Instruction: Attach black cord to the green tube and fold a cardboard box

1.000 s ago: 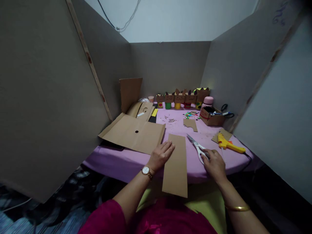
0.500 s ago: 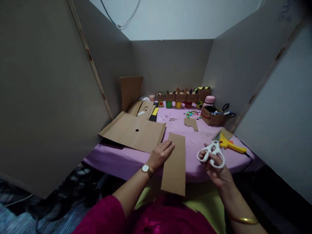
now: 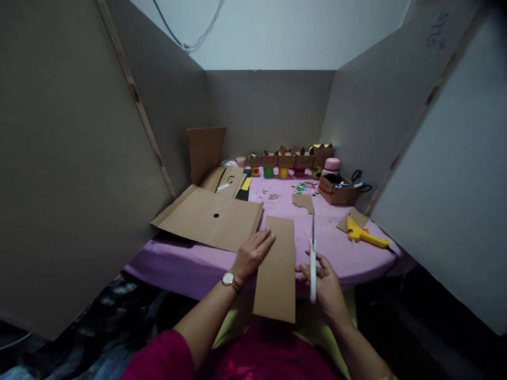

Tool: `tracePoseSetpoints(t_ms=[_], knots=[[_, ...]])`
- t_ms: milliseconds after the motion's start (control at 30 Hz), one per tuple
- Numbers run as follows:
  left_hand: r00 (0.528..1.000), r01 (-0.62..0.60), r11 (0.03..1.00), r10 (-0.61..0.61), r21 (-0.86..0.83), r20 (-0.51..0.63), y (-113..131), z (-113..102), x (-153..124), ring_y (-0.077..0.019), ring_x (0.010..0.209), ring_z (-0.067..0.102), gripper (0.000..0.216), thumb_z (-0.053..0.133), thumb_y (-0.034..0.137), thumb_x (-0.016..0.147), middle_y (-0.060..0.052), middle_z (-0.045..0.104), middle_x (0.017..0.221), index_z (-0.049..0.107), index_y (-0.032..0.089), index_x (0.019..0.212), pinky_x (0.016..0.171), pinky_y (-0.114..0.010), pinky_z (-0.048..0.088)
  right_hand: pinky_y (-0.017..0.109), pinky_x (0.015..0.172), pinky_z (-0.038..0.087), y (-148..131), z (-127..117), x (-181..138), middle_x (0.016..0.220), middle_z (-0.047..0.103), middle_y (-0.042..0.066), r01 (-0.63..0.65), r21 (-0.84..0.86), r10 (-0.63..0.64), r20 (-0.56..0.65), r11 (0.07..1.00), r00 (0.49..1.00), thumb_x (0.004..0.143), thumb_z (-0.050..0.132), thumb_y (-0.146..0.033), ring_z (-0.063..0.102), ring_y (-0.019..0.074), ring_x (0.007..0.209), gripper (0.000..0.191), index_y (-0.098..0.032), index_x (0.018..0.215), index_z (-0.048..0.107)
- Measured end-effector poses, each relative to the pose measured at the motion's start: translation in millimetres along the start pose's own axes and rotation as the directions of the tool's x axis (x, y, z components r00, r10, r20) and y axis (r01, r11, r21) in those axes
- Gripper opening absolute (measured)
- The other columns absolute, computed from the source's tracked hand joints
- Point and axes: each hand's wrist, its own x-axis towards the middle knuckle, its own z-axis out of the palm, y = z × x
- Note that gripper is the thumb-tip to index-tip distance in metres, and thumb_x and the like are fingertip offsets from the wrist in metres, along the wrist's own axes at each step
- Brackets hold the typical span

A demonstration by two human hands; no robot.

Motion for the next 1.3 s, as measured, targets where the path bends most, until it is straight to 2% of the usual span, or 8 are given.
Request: tracePoseSetpoints(t_ms=[267, 467, 600, 633, 767, 933, 1133, 1300], knots=[[0.999, -0.007, 0.995, 0.003, -0.095, -0.051, 5, -7, -3, -0.0204, 0.119, 0.047, 0.043, 0.047, 0.011, 0.084, -0.015, 0.054, 0.125, 0.045, 0.02, 0.126, 0.093, -0.035, 0.045, 0.031, 0.068, 0.052, 1, 14, -8, 0.097, 0.066, 0.004, 0.002, 0.171, -0.017, 0.088, 0.985, 0.996, 0.058, 0.075, -0.021, 0.064, 0.0201, 0.08, 0.05, -0.023, 0.103, 0.053], [0.983, 0.032, 0.995, -0.049, -0.097, -0.178, 32, -10, -30, -0.0211, 0.116, 0.049, 0.043, 0.048, 0.011, 0.083, -0.009, 0.061, 0.119, 0.05, 0.03, 0.122, 0.095, -0.038, 0.04, 0.027, 0.06, 0.05, -1, 7, -11, 0.088, 0.065, 0.002, 0.05, 0.18, -0.058, 0.044, 0.982, 0.997, 0.059, 0.075, -0.021, 0.063, 0.0174, 0.071, 0.055, -0.024, 0.108, 0.051], [0.971, 0.191, 0.887, -0.232, -0.42, -0.049, 51, -34, -26, -0.0203, 0.101, 0.06, 0.031, 0.054, 0.014, 0.078, -0.006, 0.07, 0.103, 0.065, 0.026, 0.104, 0.09, -0.033, 0.043, 0.022, 0.054, 0.047, -7, 1, -14, 0.068, 0.06, -0.004, 0.088, 0.122, -0.091, 0.02, 0.989, 0.996, 0.063, 0.073, -0.026, 0.057, 0.0118, 0.059, 0.05, -0.022, 0.109, 0.052], [0.91, 0.344, 0.782, -0.413, -0.521, -0.02, 55, -41, -22, -0.0209, 0.096, 0.063, 0.025, 0.058, 0.015, 0.075, -0.008, 0.072, 0.097, 0.069, 0.023, 0.096, 0.087, -0.032, 0.045, 0.021, 0.054, 0.046, -8, -1, -14, 0.066, 0.059, -0.004, 0.112, 0.095, -0.11, -0.027, 0.989, 0.994, 0.065, 0.072, -0.028, 0.056, 0.0112, 0.058, 0.051, -0.022, 0.11, 0.051], [0.442, 0.704, 0.241, -0.885, -0.668, 0.147, 74, -60, -1, -0.0193, 0.064, 0.066, 0.025, 0.058, 0.033, 0.071, -0.01, 0.072, 0.059, 0.069, 0.016, 0.056, 0.062, -0.021, 0.05, 0.021, 0.061, 0.046, -10, -9, -14, 0.073, 0.063, -0.003, 0.186, 0.048, -0.173, -0.193, 0.981, 0.966, 0.069, 0.069, -0.032, 0.057, 0.0109, 0.065, 0.058, -0.024, 0.12, 0.044], [-0.015, 0.46, -0.423, -0.883, -0.781, 0.469, 93, -62, 13, -0.015, 0.068, 0.063, 0.016, 0.072, 0.026, 0.062, -0.007, 0.072, 0.076, 0.071, 0.01, 0.062, 0.057, -0.019, 0.051, 0.02, 0.057, 0.045, -12, -13, -17, 0.073, 0.063, -0.002, 0.199, 0.079, -0.186, -0.145, 0.977, 0.972, 0.072, 0.066, -0.035, 0.056, 0.0106, 0.063, 0.055, -0.024, 0.12, 0.043], [-0.078, 0.351, -0.439, -0.894, -0.827, 0.441, 97, -62, 8, -0.0155, 0.078, 0.06, 0.025, 0.075, 0.021, 0.06, -0.009, 0.066, 0.1, 0.07, 0.01, 0.082, 0.051, -0.019, 0.05, 0.026, 0.053, 0.045, -21, -34, 4, 0.073, 0.063, 0.001, 0.197, -0.269, -0.24, -0.137, 0.943, 0.961, 0.072, 0.061, -0.038, 0.056, 0.0144, 0.057, 0.053, -0.019, 0.119, 0.044], [-0.043, 0.355, -0.472, -0.87, -0.807, 0.491, 104, -61, 6, -0.0151, 0.08, 0.06, 0.025, 0.072, 0.024, 0.064, -0.01, 0.063, 0.109, 0.068, 0.01, 0.084, 0.053, -0.02, 0.051, 0.032, 0.07, 0.042, -38, -52, 47, 0.083, 0.066, 0.004, 0.204, -0.72, -0.304, -0.01, 0.663, 0.953, 0.063, 0.063, -0.021, 0.059, 0.0226, 0.076, 0.046, -0.022, 0.108, 0.056]])
